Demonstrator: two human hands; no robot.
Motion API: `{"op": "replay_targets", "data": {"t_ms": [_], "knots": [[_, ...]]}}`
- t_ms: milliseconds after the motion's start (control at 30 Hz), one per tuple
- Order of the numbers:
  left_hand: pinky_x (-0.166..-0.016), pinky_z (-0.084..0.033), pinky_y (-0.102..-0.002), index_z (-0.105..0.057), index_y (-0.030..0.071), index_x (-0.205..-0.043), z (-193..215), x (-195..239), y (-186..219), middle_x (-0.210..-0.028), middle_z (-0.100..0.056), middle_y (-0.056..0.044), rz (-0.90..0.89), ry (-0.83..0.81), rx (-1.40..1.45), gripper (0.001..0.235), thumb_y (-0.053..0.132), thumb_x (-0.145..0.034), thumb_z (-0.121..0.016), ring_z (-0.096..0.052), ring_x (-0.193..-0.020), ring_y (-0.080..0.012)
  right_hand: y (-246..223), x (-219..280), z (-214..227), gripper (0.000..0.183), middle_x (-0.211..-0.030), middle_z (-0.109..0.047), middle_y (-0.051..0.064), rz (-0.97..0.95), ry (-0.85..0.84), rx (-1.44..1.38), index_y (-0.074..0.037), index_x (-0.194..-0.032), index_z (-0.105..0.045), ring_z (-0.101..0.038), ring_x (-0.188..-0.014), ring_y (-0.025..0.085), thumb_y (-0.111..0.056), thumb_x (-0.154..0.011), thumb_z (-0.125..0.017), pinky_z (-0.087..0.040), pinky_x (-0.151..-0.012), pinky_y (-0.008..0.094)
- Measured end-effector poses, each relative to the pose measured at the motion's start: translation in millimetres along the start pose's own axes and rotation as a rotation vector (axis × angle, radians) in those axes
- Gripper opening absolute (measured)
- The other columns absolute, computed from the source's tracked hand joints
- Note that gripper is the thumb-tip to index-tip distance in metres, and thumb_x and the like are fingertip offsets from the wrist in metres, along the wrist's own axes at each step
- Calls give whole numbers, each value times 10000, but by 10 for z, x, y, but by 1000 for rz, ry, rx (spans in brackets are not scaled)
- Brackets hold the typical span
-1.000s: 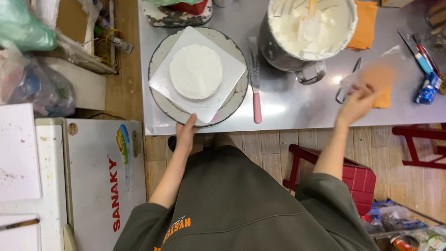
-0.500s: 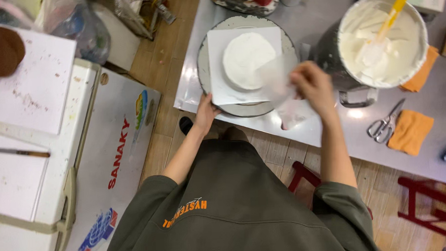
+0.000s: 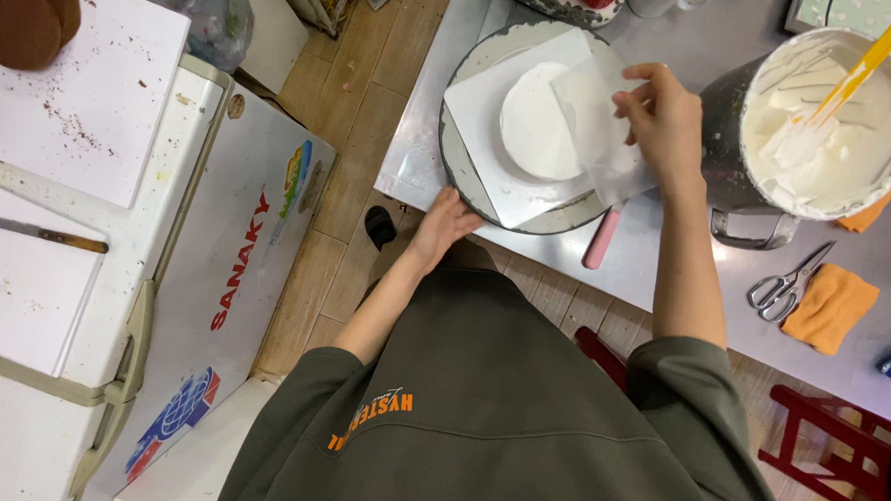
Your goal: The person frosts a small cake using a spatula and a turn-table, smooths the cream around the sides and top, and uses pieces of plastic film to refine the edges.
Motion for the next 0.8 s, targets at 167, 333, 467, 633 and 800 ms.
{"op": "replay_targets", "data": {"t_ms": [167, 333, 467, 633, 800], "knots": [[-1165, -427, -456, -365, -44, -1543, 60, -29, -317, -1474, -551, -228, 131, -101, -79, 831, 612, -1040, -439, -585, -1340, -302, -398, 123, -513, 302, -812, -737, 77, 86, -155, 54, -53, -1260, -626, -630, -546, 128, -75, -982, -744, -480, -495, 294], [-1132, -462, -486, -256, 21, -1578, 338, -11, -125, -1451, -496, -218, 31, 68, -116, 844, 614, -1009, -450, -567, -1307, -327, -340, 42, -313, 294, -846, -738, 100, 117, -117, 113, -57, -1243, -626, -688, -605, 148, -73, -981, -757, -499, -503, 285], [-1032, -548, -501, -205, 76, -1609, 416, 50, 111, -1348, -500, -272, -26, 134, 45, 851, 644, -1000, -378, -618, -1205, -360, -225, 56, -123, 304, -864, -743, 97, 49, -4, 131, -61, -1281, -607, -703, -631, 168, -91, -1003, -726, -516, -507, 307], [-1052, -550, -496, -211, 3, -1587, 178, 105, -122, -1412, -502, -324, 121, -32, 22, 848, 628, -1040, -378, -647, -1269, -398, -424, 87, -625, 285, -833, -744, 101, 164, -132, -1, -52, -1258, -605, -709, -623, 173, -65, -997, -720, -516, -515, 316], [-1053, -544, -497, -85, 87, -1593, 248, 108, -89, -1423, -498, -310, 178, 18, -97, 881, 652, -976, -359, -632, -1264, -385, -221, 37, -54, 301, -866, -754, 90, 37, 38, 207, -78, -1270, -617, -705, -616, 190, -107, -998, -740, -527, -558, 332]]}}
Point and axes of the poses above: each hand's wrist, its own x-axis away from the middle knuckle, its own z-axis out of the back of the hand, y = z × x, the point moved 10 cm from there along -x, towards the middle knuckle
